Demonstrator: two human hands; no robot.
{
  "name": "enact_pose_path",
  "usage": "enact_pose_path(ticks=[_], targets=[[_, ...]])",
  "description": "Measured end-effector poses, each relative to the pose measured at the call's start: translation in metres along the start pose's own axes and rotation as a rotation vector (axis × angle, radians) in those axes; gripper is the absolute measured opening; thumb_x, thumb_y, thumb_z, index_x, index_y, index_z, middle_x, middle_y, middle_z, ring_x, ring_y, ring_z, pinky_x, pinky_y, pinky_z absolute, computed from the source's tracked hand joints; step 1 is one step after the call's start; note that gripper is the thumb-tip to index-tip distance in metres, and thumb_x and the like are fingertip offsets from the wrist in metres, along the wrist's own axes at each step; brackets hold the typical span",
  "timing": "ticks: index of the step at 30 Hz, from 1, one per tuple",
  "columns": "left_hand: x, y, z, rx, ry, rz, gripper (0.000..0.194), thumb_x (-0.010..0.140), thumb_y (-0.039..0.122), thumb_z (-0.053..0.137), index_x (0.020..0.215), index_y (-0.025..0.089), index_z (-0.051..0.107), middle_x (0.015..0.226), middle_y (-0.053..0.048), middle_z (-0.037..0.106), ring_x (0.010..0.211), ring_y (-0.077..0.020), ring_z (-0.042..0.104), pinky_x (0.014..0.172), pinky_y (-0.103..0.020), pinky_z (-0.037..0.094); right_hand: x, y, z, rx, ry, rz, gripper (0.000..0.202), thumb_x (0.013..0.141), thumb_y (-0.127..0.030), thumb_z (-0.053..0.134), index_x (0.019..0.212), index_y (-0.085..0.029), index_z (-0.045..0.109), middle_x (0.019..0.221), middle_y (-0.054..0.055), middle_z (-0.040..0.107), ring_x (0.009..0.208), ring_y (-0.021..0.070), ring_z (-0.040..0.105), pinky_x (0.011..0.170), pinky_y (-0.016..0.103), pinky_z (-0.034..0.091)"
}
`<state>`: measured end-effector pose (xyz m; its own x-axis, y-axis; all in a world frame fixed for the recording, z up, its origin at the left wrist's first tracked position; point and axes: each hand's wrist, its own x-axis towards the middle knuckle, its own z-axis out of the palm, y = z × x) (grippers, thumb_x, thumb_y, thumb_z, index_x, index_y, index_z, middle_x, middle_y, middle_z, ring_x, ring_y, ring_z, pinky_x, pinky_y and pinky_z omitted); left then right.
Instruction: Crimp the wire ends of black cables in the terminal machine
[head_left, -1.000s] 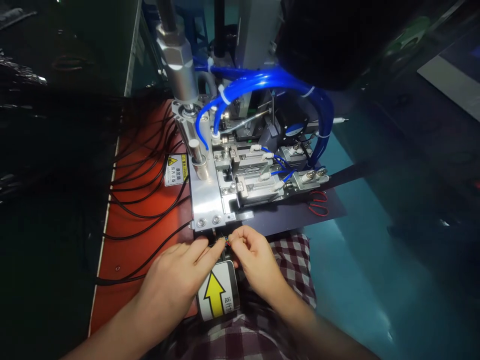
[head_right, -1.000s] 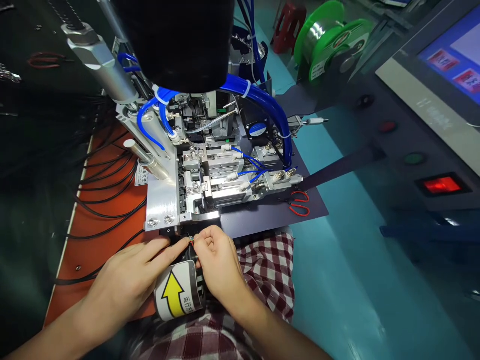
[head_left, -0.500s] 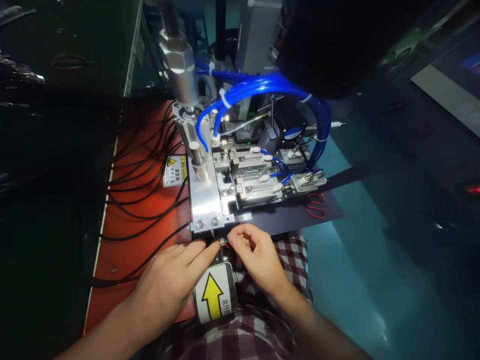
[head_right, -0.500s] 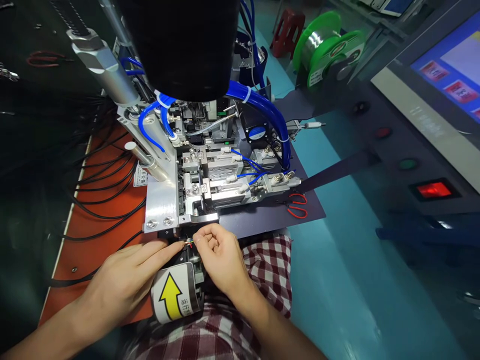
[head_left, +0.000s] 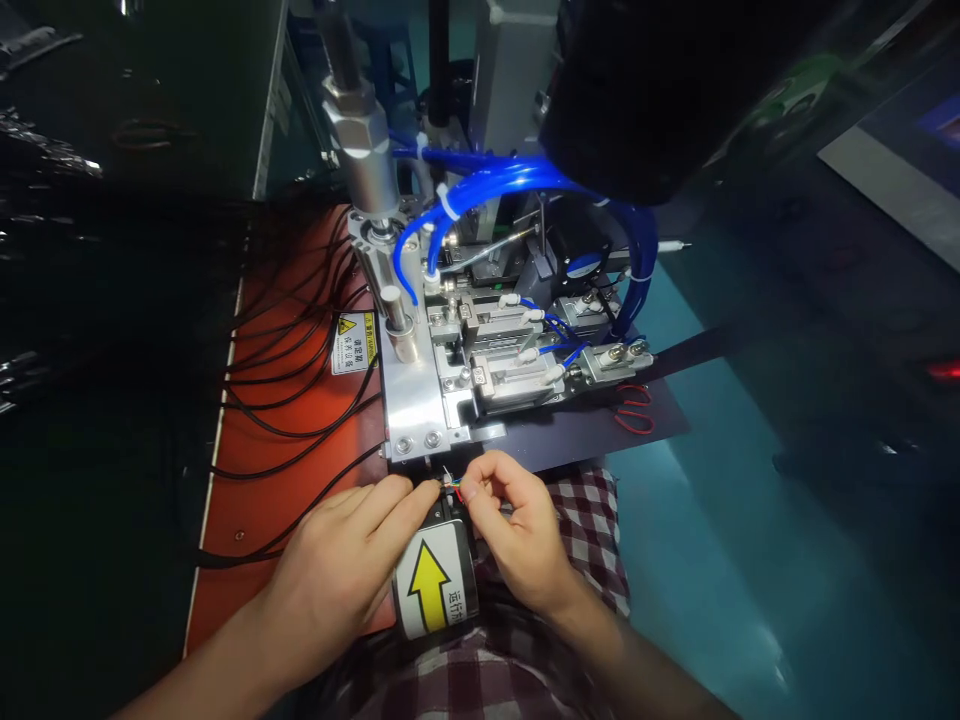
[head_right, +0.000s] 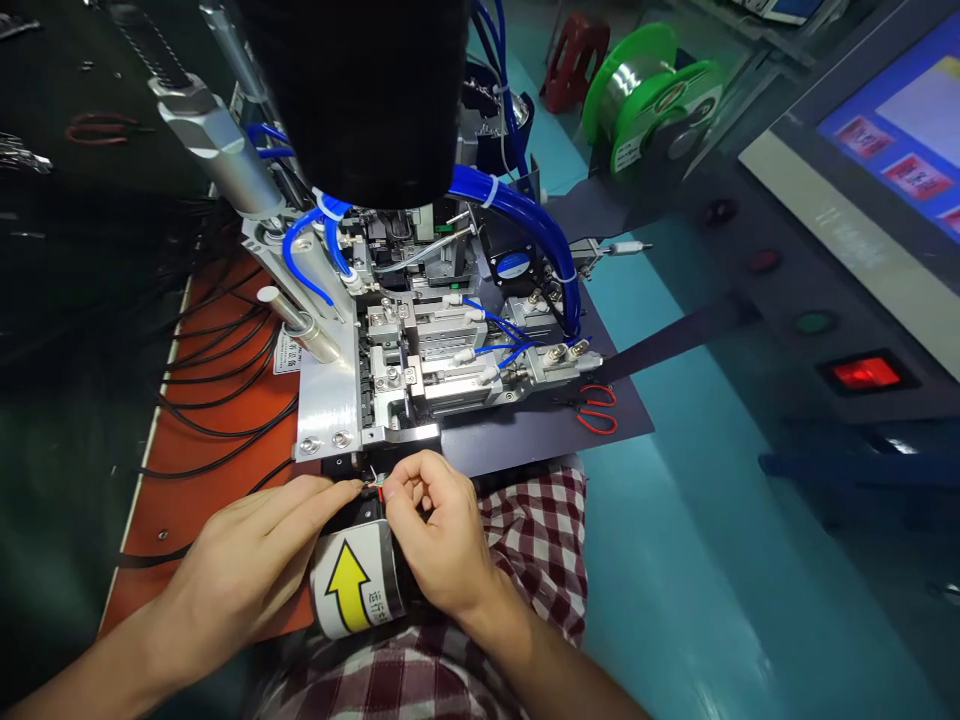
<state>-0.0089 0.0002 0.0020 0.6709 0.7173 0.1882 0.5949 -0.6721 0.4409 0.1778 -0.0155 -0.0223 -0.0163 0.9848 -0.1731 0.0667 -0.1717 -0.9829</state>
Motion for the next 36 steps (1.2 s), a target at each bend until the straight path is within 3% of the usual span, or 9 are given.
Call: enact_pose_path(ticks=[4,6,10,15,19,21,25,36], targets=[[0.006,0.02,-0.011,-0.403,-0.078,-0.426,0.028,0.088,0.025,0.051,0.115,0.024,0.05,0.092,-0.001,0.063,0.075,-0.0141,0.06,0.063,-0.022,0.048,-0.007,-0.017,-0.009,-0.04,-0.113,-0.013,0.012,0.087,-0.022,0.051,0.076,-0.019,0.053,0.066,-0.003,0.048,0.057,0.0104,0.043,0.054,0.023,0.036],[0.012,0.028,-0.015,-0.609,-0.111,-0.565,0.018,0.087,0.029,0.053,0.104,0.024,0.056,0.086,0.001,0.063,0.072,-0.0123,0.059,0.06,-0.019,0.047,-0.011,-0.023,-0.011,-0.073,-0.153,-0.04,0.011,0.086,-0.02,0.053,0.075,-0.018,0.054,0.068,-0.003,0.049,0.061,0.0107,0.045,0.057,0.023,0.037],[0.02,0.034,-0.02,-0.949,-0.092,-0.714,0.012,0.084,0.032,0.057,0.084,0.02,0.062,0.068,0.003,0.056,0.059,-0.0084,0.05,0.053,-0.017,0.04,-0.02,-0.03,-0.01,-0.069,-0.155,-0.045,0.006,0.085,-0.018,0.053,0.079,-0.018,0.056,0.069,-0.003,0.052,0.061,0.0107,0.047,0.058,0.022,0.038],[0.02,0.034,-0.02,-1.3,-0.159,-0.82,0.02,0.082,0.038,0.059,0.09,0.019,0.061,0.056,0.007,0.042,0.043,-0.003,0.029,0.038,-0.015,0.023,-0.027,-0.033,-0.003,-0.028,-0.108,-0.008,0.011,0.081,-0.017,0.057,0.07,-0.016,0.057,0.063,-0.003,0.051,0.057,0.01,0.045,0.055,0.022,0.037],[0.018,0.035,-0.019,-1.364,-0.166,-0.872,0.026,0.081,0.041,0.06,0.093,0.018,0.06,0.055,0.007,0.04,0.043,-0.0035,0.027,0.037,-0.015,0.019,-0.03,-0.034,0.01,0.143,-0.125,0.231,0.015,0.08,-0.025,0.058,0.069,-0.016,0.054,0.053,-0.006,0.045,0.046,0.0079,0.036,0.044,0.02,0.029],[0.017,0.035,-0.019,-1.378,-0.156,-0.891,0.026,0.081,0.041,0.06,0.093,0.019,0.06,0.051,0.009,0.034,0.042,-0.0039,0.024,0.037,-0.015,0.018,-0.031,-0.033,0.016,0.194,-0.09,0.278,0.017,0.079,-0.027,0.059,0.067,-0.016,0.052,0.051,-0.007,0.042,0.045,0.0072,0.034,0.041,0.02,0.027],[0.016,0.035,-0.02,-1.372,-0.162,-0.932,0.023,0.08,0.04,0.061,0.091,0.02,0.059,0.045,0.011,0.025,0.04,-0.0035,0.018,0.037,-0.015,0.013,-0.034,-0.034,0.023,0.183,-0.009,0.227,0.016,0.078,-0.023,0.059,0.065,-0.016,0.052,0.053,-0.006,0.044,0.047,0.007,0.034,0.043,0.019,0.029],[0.019,0.041,-0.019,-1.327,-0.054,-0.996,0.025,0.073,0.04,0.066,0.078,0.017,0.061,0.04,0.01,0.029,0.037,-0.0039,0.02,0.037,-0.018,0.014,-0.036,-0.034,0.022,0.088,0.025,0.153,0.016,0.078,-0.02,0.058,0.064,-0.016,0.053,0.056,-0.005,0.048,0.05,0.0081,0.038,0.046,0.019,0.033]])
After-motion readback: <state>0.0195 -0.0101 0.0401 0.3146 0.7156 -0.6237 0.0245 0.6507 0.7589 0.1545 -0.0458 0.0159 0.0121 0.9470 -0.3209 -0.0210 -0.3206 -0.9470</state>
